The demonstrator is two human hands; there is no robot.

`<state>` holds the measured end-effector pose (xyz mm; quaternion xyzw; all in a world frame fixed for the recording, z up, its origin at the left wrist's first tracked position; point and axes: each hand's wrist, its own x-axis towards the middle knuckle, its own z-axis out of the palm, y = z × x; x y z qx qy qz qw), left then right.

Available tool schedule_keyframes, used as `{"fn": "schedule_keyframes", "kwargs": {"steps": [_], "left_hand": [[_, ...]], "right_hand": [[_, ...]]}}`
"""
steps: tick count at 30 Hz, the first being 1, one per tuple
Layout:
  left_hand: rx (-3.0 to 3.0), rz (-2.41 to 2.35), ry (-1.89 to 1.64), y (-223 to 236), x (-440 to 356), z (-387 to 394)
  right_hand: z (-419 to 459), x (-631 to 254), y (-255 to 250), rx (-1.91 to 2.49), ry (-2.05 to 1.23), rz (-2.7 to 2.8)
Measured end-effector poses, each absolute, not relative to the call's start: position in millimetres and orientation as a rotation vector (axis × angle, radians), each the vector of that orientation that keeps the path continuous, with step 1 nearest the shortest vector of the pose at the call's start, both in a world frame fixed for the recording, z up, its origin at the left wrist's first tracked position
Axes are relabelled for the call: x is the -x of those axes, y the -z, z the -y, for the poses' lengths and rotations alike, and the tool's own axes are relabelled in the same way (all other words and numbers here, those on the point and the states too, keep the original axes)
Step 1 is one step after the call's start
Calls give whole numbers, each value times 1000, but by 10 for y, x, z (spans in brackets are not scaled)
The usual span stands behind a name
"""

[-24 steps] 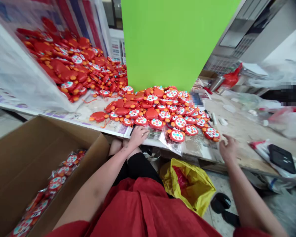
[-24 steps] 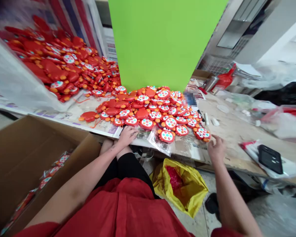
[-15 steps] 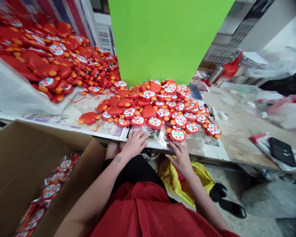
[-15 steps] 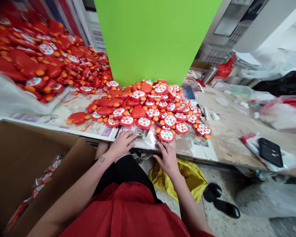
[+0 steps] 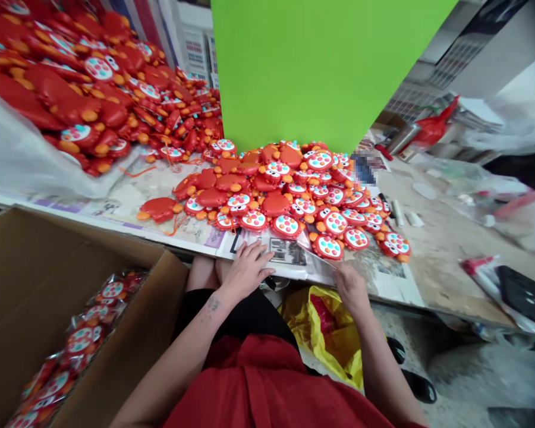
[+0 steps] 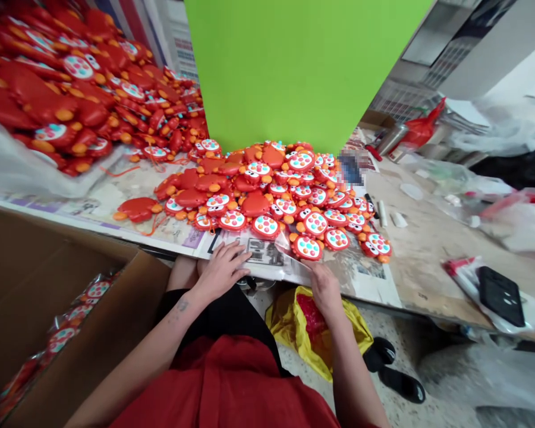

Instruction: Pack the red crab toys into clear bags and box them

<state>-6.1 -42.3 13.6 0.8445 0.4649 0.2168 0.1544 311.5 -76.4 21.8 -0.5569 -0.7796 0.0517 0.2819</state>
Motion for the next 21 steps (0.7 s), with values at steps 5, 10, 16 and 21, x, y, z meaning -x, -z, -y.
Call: {"fn": "schedule_keyframes", "kwargs": {"steps": [5, 10, 16, 21], "left_hand": [[-2341, -1346, -677, -96, 41, 409], [-2289, -1352, -810, -124, 44, 420], [-2590, -1187, -1129, -220, 129, 504], [-2585, -1168, -915, -297, 264, 475]], "right_hand": [[889, -2856, -303, 1292, -179, 2061], [1015, -2617, -403, 1146, -189, 2245], [944, -2500, -457, 1136, -94, 2423], [647, -2321, -352, 1216, 16, 2420]]}}
